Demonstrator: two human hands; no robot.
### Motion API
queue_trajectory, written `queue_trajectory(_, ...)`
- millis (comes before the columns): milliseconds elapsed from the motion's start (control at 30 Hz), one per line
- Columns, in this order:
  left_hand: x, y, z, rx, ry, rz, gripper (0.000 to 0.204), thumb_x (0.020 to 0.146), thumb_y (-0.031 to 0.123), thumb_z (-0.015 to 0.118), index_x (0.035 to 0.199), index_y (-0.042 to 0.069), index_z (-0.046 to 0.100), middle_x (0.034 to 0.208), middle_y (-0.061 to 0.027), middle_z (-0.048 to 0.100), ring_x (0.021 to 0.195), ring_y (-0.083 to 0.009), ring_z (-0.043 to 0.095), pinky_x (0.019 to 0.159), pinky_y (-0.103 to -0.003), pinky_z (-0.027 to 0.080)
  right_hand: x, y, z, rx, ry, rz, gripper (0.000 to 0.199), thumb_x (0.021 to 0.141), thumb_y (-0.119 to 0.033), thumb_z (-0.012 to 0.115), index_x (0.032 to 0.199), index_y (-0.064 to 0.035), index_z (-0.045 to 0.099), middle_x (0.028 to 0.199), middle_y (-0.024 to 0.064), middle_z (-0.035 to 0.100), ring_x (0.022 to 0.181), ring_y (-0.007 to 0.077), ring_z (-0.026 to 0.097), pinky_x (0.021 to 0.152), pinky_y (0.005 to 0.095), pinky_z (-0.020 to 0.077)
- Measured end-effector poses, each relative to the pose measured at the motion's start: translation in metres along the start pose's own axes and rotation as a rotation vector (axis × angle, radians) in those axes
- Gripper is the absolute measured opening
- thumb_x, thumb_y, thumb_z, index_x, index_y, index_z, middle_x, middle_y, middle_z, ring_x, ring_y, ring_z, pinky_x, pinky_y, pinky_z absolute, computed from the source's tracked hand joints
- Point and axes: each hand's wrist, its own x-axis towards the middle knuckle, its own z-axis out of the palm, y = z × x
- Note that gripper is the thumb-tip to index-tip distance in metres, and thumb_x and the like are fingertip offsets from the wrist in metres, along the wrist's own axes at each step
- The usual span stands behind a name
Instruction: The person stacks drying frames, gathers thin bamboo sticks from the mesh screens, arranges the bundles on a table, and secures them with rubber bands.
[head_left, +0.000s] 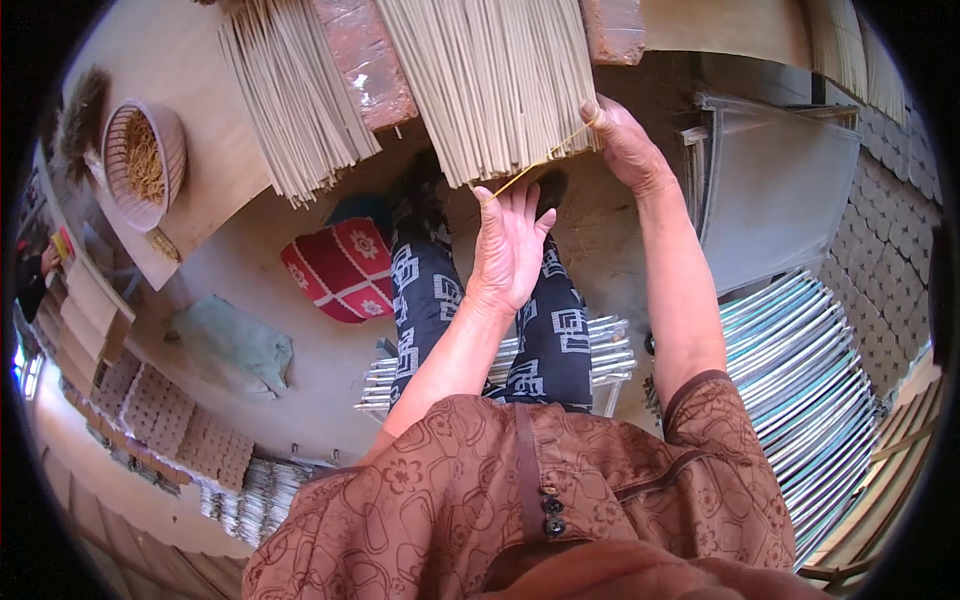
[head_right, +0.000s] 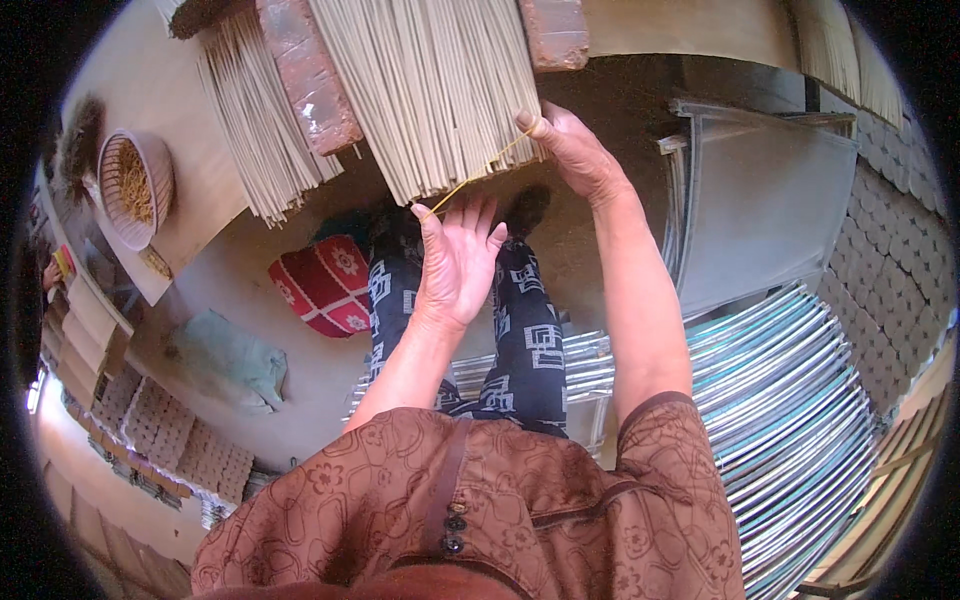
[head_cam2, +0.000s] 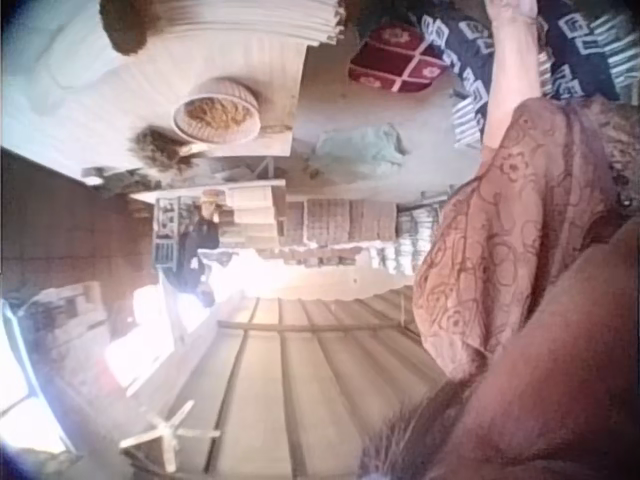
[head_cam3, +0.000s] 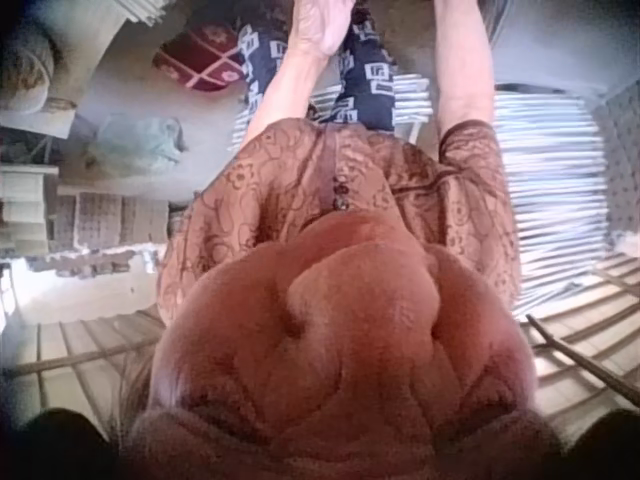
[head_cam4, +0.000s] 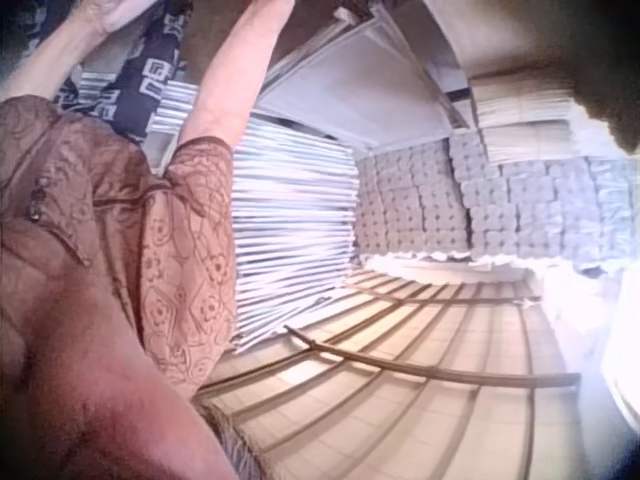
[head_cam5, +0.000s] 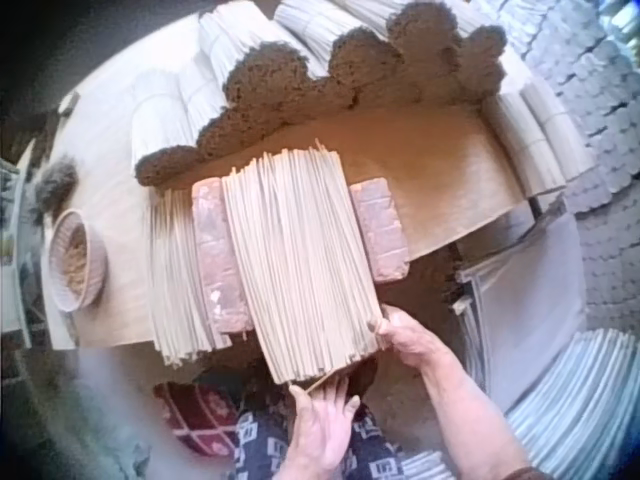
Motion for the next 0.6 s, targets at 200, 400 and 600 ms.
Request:
queue_trajectory(200, 0.000, 0.015, -0.022, 0.017, -0.039, -0.002, 0.106, 0.078, 0.075, 0.060, 0.154, 0.012, 0.019, 0.159, -0.0069, 0.021, 0.149, -0.0242, 0.011, 0.121, -0.051, 0.009, -0.005, 0.009, 0.011, 0.171, -0.005, 0.061, 0.095, 0.079, -0.060, 0.074, 0.138, 0.0082, 0.044, 0.131, 0.0159, 0.057, 0.123, 0.0212, 0.051, 0.106, 0.0336, 0.0368)
queue_trajectory(400, -0.006, 0.043, -0.032, 0.146, -0.033, 0.014, 0.100, 0.080, 0.069, 0.063, 0.155, 0.016, 0.021, 0.162, -0.0071, 0.013, 0.151, -0.0246, 0.004, 0.118, -0.062, 0.000, -0.007, 0.016, 0.021, 0.204, 0.024, 0.030, 0.093, 0.079, -0.057, 0.076, 0.139, 0.0072, 0.043, 0.129, 0.0135, 0.058, 0.118, 0.0192, 0.055, 0.102, 0.0324, 0.0414)
queue_trajectory(600, -0.013, 0.046, -0.040, 0.163, 0.049, 0.051, 0.086, 0.087, 0.063, 0.060, 0.151, 0.014, 0.031, 0.159, -0.0047, 0.026, 0.149, -0.0214, 0.011, 0.118, -0.056, -0.002, -0.010, 0.022, 0.020, 0.243, 0.038, 0.118, 0.087, 0.081, -0.055, 0.074, 0.137, 0.0047, 0.046, 0.127, 0.0089, 0.060, 0.116, 0.0153, 0.053, 0.098, 0.0301, 0.0409)
